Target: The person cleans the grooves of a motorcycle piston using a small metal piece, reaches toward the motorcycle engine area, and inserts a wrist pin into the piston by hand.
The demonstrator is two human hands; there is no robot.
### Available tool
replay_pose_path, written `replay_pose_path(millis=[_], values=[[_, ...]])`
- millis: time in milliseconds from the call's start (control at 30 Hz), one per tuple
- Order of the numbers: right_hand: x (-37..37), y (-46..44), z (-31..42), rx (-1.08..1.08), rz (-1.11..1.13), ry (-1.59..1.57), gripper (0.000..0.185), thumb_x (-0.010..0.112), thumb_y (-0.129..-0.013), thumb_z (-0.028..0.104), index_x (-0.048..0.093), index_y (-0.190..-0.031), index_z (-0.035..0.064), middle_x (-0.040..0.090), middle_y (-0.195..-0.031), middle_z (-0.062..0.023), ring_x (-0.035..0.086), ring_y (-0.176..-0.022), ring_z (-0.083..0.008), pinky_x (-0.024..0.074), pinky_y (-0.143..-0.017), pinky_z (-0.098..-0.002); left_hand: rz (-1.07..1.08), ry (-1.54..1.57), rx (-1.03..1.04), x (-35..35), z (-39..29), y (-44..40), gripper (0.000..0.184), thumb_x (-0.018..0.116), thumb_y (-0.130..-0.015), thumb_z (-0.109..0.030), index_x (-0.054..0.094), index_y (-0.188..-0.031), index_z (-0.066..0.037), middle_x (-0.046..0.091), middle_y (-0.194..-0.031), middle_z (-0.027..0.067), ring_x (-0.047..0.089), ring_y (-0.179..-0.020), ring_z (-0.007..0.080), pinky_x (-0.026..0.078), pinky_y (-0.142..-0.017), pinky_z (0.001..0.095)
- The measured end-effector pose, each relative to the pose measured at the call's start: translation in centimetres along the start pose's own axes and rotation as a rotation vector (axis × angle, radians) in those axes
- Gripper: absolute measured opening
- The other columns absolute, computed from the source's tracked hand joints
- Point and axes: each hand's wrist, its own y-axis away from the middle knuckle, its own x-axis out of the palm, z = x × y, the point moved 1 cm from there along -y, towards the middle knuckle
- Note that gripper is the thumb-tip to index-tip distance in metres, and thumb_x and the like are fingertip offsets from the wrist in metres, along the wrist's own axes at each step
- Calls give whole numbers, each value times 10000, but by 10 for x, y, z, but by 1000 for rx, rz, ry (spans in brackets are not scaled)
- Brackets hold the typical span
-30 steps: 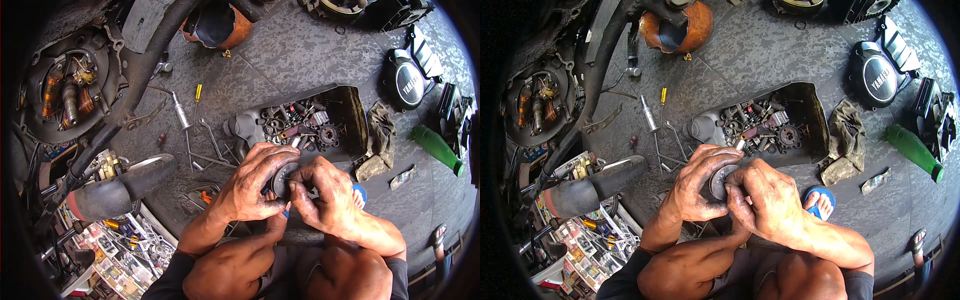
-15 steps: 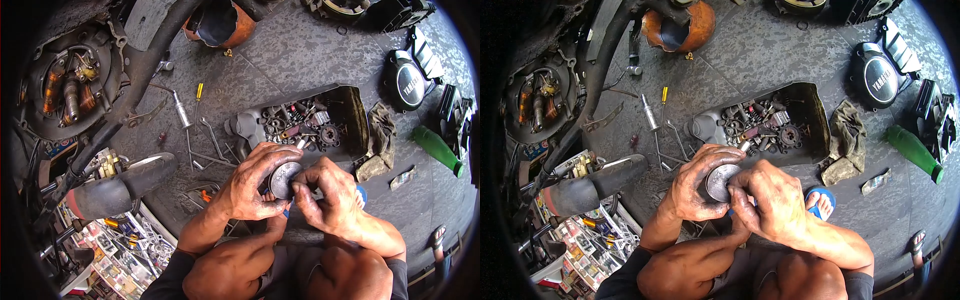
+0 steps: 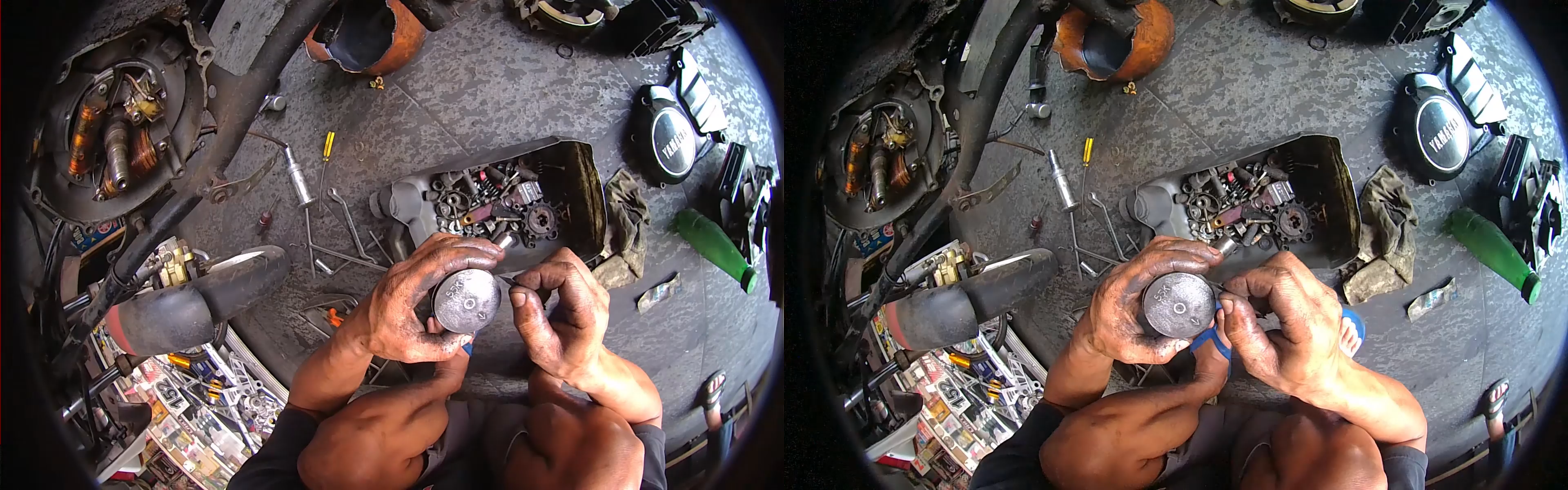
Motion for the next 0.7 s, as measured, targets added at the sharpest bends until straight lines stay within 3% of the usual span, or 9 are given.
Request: replay_pose_path(millis=[700], values=[[5,3,4,-93,112,-20,201,779,-848,56,695,-1024,10,729,-913,-91,650,-704,-246,539,-587,-372,17,-36,65,1,-7,-4,775,817,-638,-72,597,-1380,-28,626,-1428,162,589,-1333,377,446,-1120,496]])
